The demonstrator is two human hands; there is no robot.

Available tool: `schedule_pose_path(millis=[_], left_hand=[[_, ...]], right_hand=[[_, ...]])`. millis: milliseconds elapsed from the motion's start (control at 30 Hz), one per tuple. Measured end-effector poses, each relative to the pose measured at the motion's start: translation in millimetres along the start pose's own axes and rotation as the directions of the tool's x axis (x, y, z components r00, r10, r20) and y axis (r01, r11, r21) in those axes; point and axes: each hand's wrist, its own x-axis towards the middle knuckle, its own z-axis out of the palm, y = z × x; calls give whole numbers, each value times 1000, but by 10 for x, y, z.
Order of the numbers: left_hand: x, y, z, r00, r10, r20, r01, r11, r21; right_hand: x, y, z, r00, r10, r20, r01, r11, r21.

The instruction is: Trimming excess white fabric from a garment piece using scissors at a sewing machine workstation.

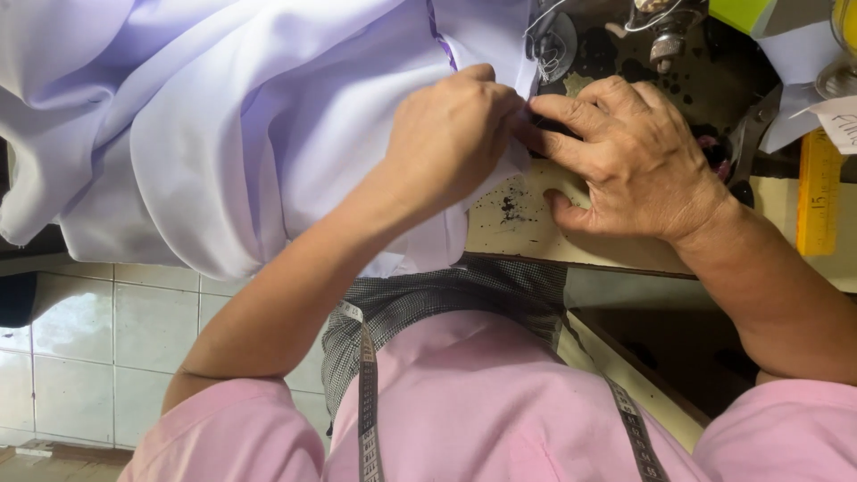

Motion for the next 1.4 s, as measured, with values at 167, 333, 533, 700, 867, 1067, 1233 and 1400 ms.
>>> schedule_pose_path(millis=[167,333,533,700,867,1067,1233,1400], left_hand=[[-113,163,87,994,-107,37,107,994,-8],[-186,230,217,992,-129,-16,130,989,72],[-256,196,380,984,12,-178,26,977,209],[-283,218,337,985,52,-166,-10,970,244],[-308,204,407,956,143,-256,-26,911,411],[-276,164,452,946,149,-288,-18,911,412],[-240,139,409,927,191,-323,-49,916,399],[-225,139,395,931,205,-302,-74,917,393]], right_hand=[[-26,4,27,1000,11,9,-11,1000,15],[2,-11,-8,1000,8,11,-9,1000,22],[11,-6,-36,1000,-7,3,7,1000,3],[15,-11,-36,999,-32,-1,32,999,-6],[6,-29,-12,999,-12,32,12,1000,-9],[31,-41,7,1000,-11,8,11,1000,-25],[49,-40,1,1000,18,17,-17,998,-68],[9,-16,29,999,28,44,-25,998,-63]])
